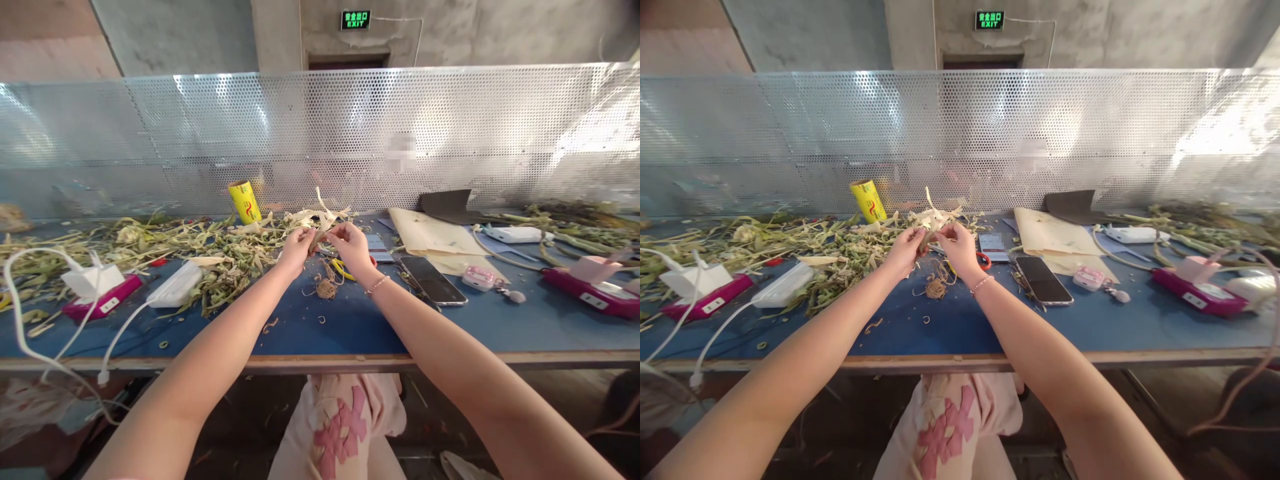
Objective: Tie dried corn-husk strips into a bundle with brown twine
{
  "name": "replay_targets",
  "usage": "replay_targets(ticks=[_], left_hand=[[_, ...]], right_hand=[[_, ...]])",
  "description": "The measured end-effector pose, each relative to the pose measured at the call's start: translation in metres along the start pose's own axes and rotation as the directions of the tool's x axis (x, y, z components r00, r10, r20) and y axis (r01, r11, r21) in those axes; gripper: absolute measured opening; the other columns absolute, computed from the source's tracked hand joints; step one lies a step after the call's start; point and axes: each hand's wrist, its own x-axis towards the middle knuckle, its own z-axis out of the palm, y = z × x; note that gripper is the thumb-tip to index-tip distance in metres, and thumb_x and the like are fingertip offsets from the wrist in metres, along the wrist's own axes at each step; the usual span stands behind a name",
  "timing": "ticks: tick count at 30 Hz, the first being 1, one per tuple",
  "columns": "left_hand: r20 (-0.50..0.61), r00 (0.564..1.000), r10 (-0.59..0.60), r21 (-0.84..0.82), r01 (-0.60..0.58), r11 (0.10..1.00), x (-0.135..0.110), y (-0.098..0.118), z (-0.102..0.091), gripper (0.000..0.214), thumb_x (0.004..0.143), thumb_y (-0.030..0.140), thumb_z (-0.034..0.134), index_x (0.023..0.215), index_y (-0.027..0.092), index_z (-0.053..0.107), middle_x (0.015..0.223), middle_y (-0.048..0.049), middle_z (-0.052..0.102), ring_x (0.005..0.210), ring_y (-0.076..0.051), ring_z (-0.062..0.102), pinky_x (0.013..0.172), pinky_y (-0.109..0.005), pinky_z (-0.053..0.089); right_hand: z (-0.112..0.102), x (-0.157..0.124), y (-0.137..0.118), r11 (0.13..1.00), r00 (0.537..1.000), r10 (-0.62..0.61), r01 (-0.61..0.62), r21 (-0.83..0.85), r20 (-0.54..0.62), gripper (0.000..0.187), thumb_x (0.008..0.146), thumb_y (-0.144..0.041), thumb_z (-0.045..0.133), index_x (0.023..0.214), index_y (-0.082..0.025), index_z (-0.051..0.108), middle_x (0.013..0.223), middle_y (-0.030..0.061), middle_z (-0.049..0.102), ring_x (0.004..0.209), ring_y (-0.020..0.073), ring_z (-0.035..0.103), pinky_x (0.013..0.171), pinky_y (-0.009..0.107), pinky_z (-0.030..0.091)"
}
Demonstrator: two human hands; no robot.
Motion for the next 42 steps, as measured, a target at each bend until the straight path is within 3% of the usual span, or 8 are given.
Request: replay_targets(ticks=[4,9,15,23,30,34,38,42], left_hand=[[-0.036,0.999,0.028,0.047,-0.026,0.999,0.001,0.001,-0.001,0.028,0.078,0.041,0.055,0.066,0.017,0.045,0.048,0.0056,0.045,0.039,-0.006,0.043,0.039,-0.019,0.029],[0.101,0.988,0.119,0.09,-0.128,0.988,-0.001,0.002,-0.003,0.039,0.074,0.056,0.051,0.068,0.018,0.048,0.047,0.0031,0.047,0.041,-0.008,0.044,0.044,-0.022,0.031],[0.126,0.972,0.196,0.145,-0.213,0.966,-0.002,0.001,-0.004,0.031,0.07,0.046,0.062,0.068,0.018,0.05,0.048,0.0046,0.048,0.044,-0.007,0.044,0.046,-0.021,0.031],[0.052,0.994,0.099,-0.043,-0.097,0.994,-0.001,0.0,-0.001,0.029,0.056,0.027,0.074,0.071,0.016,0.051,0.068,0.0026,0.06,0.059,-0.008,0.058,0.059,-0.021,0.046],[0.05,0.99,0.135,0.105,-0.139,0.985,-0.004,0.005,-0.003,0.03,0.059,0.027,0.072,0.08,0.018,0.054,0.089,-0.0019,0.064,0.052,-0.008,0.058,0.044,-0.018,0.042],[0.081,0.99,0.119,0.109,-0.128,0.986,-0.006,0.007,-0.002,0.029,0.06,0.025,0.071,0.085,0.019,0.057,0.09,-0.0035,0.066,0.052,-0.008,0.058,0.044,-0.018,0.041],[0.083,0.99,0.114,0.105,-0.122,0.987,-0.005,0.006,-0.003,0.029,0.061,0.022,0.071,0.088,0.018,0.061,0.089,-0.0058,0.068,0.055,-0.009,0.059,0.047,-0.019,0.042],[0.057,0.99,0.133,0.12,-0.139,0.983,-0.003,0.004,-0.002,0.022,0.06,0.02,0.07,0.081,0.016,0.066,0.072,-0.0023,0.067,0.056,-0.01,0.058,0.051,-0.02,0.043]], right_hand=[[0.0,-0.003,-0.004,0.998,0.999,-0.042,0.044,-0.05,0.033,0.004,0.066,-0.022,0.057,0.067,-0.02,0.055,0.073,0.0006,0.062,0.073,0.0139,0.06,0.072,0.031,0.048],[0.0,-0.003,-0.005,0.994,0.997,-0.066,0.07,-0.085,0.045,0.004,0.067,-0.023,0.055,0.067,-0.019,0.055,0.07,0.0,0.061,0.069,0.013,0.057,0.069,0.029,0.047],[0.002,-0.005,-0.011,0.991,0.997,-0.071,0.073,-0.116,0.027,0.01,0.067,-0.027,0.056,0.064,-0.019,0.052,0.067,-0.0002,0.058,0.063,0.0121,0.053,0.063,0.027,0.045],[0.001,-0.001,-0.001,0.989,0.994,-0.099,0.102,-0.107,0.035,0.012,0.069,-0.029,0.056,0.064,-0.019,0.052,0.073,0.0013,0.056,0.072,0.0131,0.053,0.067,0.028,0.045],[0.002,0.001,0.003,1.0,0.997,-0.028,0.028,0.01,0.068,0.015,0.069,-0.034,0.058,0.065,-0.02,0.053,0.072,0.0001,0.057,0.069,0.0124,0.054,0.067,0.028,0.047],[0.002,0.001,0.002,0.997,0.996,0.054,-0.059,0.057,0.075,0.016,0.068,-0.035,0.058,0.066,-0.02,0.052,0.064,-0.0012,0.056,0.061,0.012,0.053,0.063,0.028,0.046],[0.0,0.001,0.002,0.998,0.998,0.053,-0.054,0.017,0.041,0.015,0.066,-0.033,0.058,0.064,-0.02,0.051,0.064,-0.0004,0.057,0.062,0.0132,0.055,0.064,0.029,0.046],[0.0,0.001,-0.002,0.999,0.999,0.039,-0.039,-0.027,0.028,0.013,0.066,-0.03,0.057,0.062,-0.02,0.051,0.064,-0.0002,0.057,0.062,0.0131,0.054,0.062,0.029,0.044]])
